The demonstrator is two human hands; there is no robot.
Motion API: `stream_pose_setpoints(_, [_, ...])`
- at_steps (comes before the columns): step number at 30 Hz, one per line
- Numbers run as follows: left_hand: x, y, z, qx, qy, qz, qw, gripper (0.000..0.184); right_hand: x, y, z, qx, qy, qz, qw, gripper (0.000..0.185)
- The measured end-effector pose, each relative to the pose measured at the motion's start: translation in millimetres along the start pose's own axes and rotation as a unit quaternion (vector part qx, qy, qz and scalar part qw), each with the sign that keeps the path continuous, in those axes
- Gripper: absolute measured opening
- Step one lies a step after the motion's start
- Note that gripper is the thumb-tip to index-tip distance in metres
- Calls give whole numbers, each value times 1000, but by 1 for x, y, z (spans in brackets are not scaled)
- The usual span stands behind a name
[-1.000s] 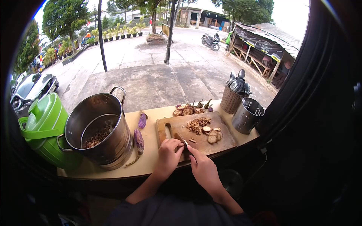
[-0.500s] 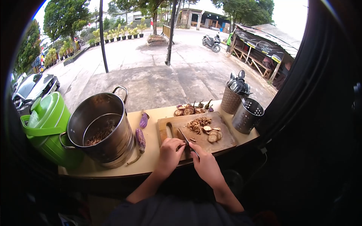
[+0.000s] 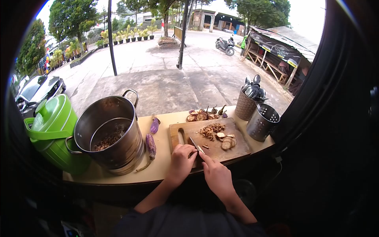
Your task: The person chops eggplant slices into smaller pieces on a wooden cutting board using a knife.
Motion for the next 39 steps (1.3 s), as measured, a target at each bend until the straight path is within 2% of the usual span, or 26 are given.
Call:
stream_pose_setpoints(6, [0, -1, -2, -8, -1, 19, 1000, 9, -7, 2, 10, -13, 157, 15, 987, 33])
stream_pose_setpoints(9, [-1, 0, -7, -34, -19, 24, 999, 9, -9, -2, 10, -6, 170, 2, 985, 32])
stream_pose_setpoints(16, [-2, 0, -5, -28, -3, 23, 999, 8, -10, -3, 9, -15, 176, 11, 984, 31])
stream_pose_setpoints(22, [-2, 0, -4, -30, 0, 22, 999, 8, -10, -3, 4, -13, 144, 19, 989, 32])
stream_pose_setpoints(28, [-1, 1, -4, -39, -6, 19, 999, 8, 2, 10, 4, 10, 117, -17, 993, 33])
stream_pose_setpoints(34, [-3, 2, 0, -32, -9, 19, 999, 8, 2, 12, 8, -3, 138, -3, 990, 34])
stream_pose_setpoints(36, [-2, 2, -1, -36, -11, 21, 999, 8, -1, 12, 16, 12, 229, -27, 973, 35])
stream_pose_setpoints(39, [0, 2, -3, -31, 0, 15, 999, 8, 2, 16, 29, 34, 252, -40, 966, 35])
Point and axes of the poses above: each hand's wrist, its own y-axis towards the middle knuckle, its own x-axis out of the palm, z = x × y, the point moved 7 cm from there along y, towards the middle knuckle, and after that the axes turned 8 degrees about x, right-handed, at the moved point
